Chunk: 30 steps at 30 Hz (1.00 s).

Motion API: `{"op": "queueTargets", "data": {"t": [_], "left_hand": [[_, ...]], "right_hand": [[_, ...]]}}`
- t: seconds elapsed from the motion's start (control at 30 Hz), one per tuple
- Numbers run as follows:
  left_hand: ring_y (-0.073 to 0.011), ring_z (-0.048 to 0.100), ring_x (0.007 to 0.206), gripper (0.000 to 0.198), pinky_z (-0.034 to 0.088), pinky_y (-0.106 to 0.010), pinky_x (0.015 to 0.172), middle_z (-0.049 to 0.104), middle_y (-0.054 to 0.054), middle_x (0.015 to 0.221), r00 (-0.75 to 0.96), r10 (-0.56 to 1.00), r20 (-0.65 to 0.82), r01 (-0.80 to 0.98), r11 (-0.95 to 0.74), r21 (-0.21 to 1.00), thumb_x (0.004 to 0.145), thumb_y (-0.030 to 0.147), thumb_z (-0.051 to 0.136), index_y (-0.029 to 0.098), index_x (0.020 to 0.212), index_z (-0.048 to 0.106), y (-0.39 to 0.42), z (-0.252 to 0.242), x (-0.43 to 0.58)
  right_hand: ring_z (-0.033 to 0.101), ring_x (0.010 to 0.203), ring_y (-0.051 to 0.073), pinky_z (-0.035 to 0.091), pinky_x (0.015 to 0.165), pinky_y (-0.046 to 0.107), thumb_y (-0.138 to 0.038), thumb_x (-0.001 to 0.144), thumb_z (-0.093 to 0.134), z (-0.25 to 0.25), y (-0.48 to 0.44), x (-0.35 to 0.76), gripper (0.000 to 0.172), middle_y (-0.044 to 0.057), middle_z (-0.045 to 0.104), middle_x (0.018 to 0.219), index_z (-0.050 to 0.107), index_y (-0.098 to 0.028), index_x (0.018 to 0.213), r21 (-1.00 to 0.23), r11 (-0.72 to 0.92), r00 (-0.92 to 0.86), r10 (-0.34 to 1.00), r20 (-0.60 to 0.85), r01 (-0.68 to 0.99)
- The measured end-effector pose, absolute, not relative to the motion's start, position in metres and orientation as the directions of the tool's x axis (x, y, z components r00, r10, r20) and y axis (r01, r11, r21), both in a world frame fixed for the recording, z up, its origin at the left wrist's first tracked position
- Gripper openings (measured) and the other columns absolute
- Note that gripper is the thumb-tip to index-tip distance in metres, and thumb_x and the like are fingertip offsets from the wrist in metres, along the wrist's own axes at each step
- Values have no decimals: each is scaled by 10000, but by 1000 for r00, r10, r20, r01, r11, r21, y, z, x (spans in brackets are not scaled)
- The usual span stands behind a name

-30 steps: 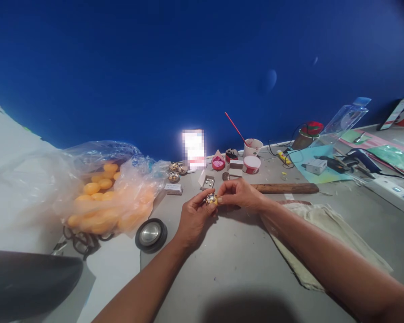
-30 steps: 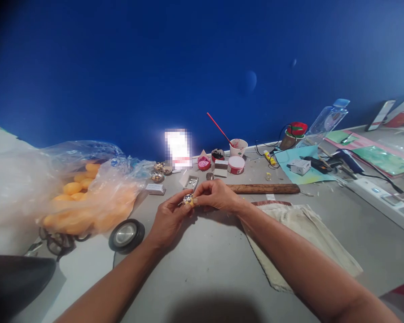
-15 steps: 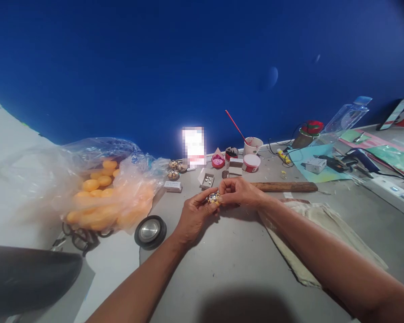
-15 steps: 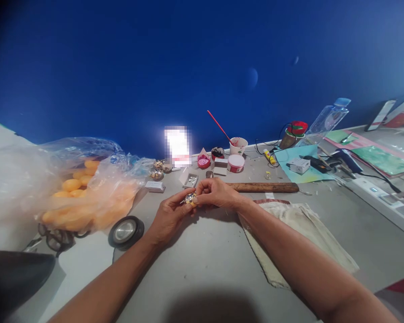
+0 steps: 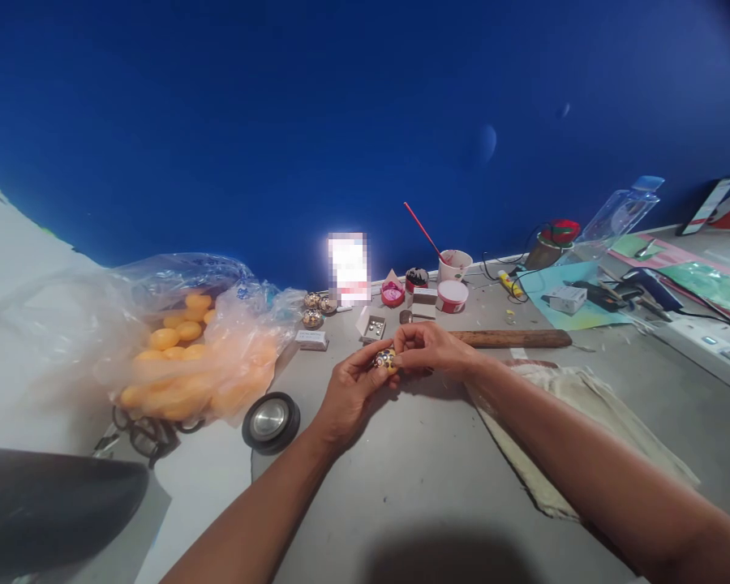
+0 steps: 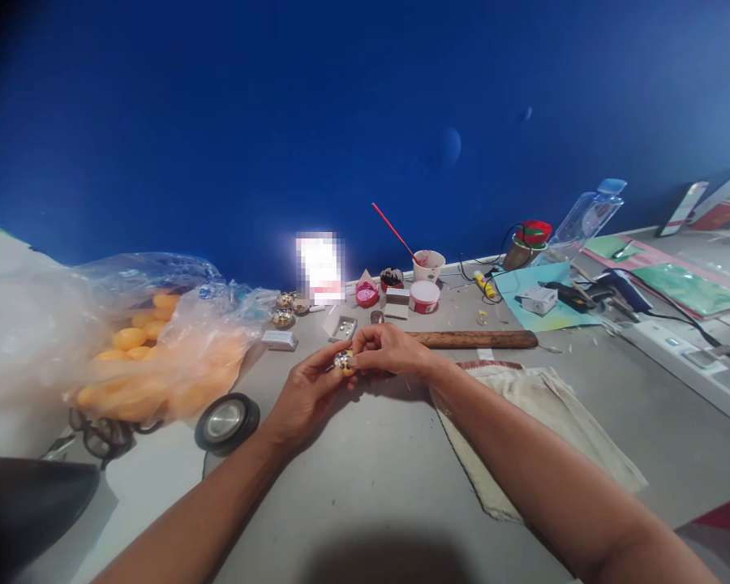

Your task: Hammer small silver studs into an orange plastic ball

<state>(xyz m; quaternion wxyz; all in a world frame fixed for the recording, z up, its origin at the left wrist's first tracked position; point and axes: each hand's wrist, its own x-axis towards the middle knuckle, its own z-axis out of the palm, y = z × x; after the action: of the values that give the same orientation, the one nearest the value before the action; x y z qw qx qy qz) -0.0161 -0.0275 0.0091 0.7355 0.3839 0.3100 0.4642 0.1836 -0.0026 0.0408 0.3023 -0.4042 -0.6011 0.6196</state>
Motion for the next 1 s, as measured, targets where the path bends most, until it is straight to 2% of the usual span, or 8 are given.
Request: {"op": "queueTargets", "data": {"t": [0.13,0.33,0.5,0.63,0.73,0.83,0.9,1.0], "left_hand": [[-158,694,736,433,547,-277,693,763,-75,867,334,930,-156,-482,310,820,708,342,924,149,1071,789,-26,10,-15],[-146,661,608,441,519,-255,586,731,-45,740,289,934,-210,-461,328,825,673,292,908,130,1056,762,-23,9,-14],[-127,633,552,456,518,-255,544,723,-43,743,282,938,-201,-446,314,838,669,335,906,113,1041,764,-22,10,-13],[-121,610,529,434,519,-265,520,708,-25,729,280,944,-174,-407,281,869,681,353,911,117,1011,756,-23,9,-13],[-126,617,545,490,521,-264,528,701,-21,714,271,951,-150,-415,256,873,687,393,918,114,1052,749,-22,6,-13],[-123,628,576,558,529,-269,558,723,-40,800,287,949,-128,-436,248,865,702,443,907,121,1125,739,-21,5,-15],[-127,638,601,563,523,-267,561,724,-43,845,297,947,-123,-418,244,875,688,406,916,133,1145,732,-21,7,-15],[-121,611,564,482,465,-243,508,702,-28,789,276,951,-135,-360,233,904,670,339,901,135,1076,738,-22,10,-14]], "right_hand": [[608,576,107,451,518,209,-408,827,797,38,0,186,272,11,715,717,659,-177,866,-994,-89,-559,822,-109,62],[626,623,112,490,567,222,-393,835,789,35,2,184,252,31,747,783,677,-170,877,-986,-4,-583,806,-100,164],[583,582,109,410,513,205,-420,833,775,34,-2,178,284,-11,679,669,621,-185,789,-950,94,-523,849,-80,299],[551,567,99,361,502,201,-357,839,747,41,-8,173,257,-43,614,608,581,-193,731,-899,151,-446,893,-54,411],[559,570,99,369,511,207,-351,836,743,44,-9,172,255,-32,642,653,574,-192,730,-891,169,-442,896,-39,422],[555,559,102,360,506,209,-361,835,747,42,-8,172,264,-34,628,637,567,-195,737,-900,147,-433,900,-51,410],[560,566,105,366,512,209,-351,844,736,38,-6,173,246,-36,626,631,569,-195,751,-907,142,-434,899,-49,396],[547,575,105,369,527,212,-310,848,720,35,-6,173,202,-42,613,623,585,-190,757,-894,183,-460,887,-30,410]]}}
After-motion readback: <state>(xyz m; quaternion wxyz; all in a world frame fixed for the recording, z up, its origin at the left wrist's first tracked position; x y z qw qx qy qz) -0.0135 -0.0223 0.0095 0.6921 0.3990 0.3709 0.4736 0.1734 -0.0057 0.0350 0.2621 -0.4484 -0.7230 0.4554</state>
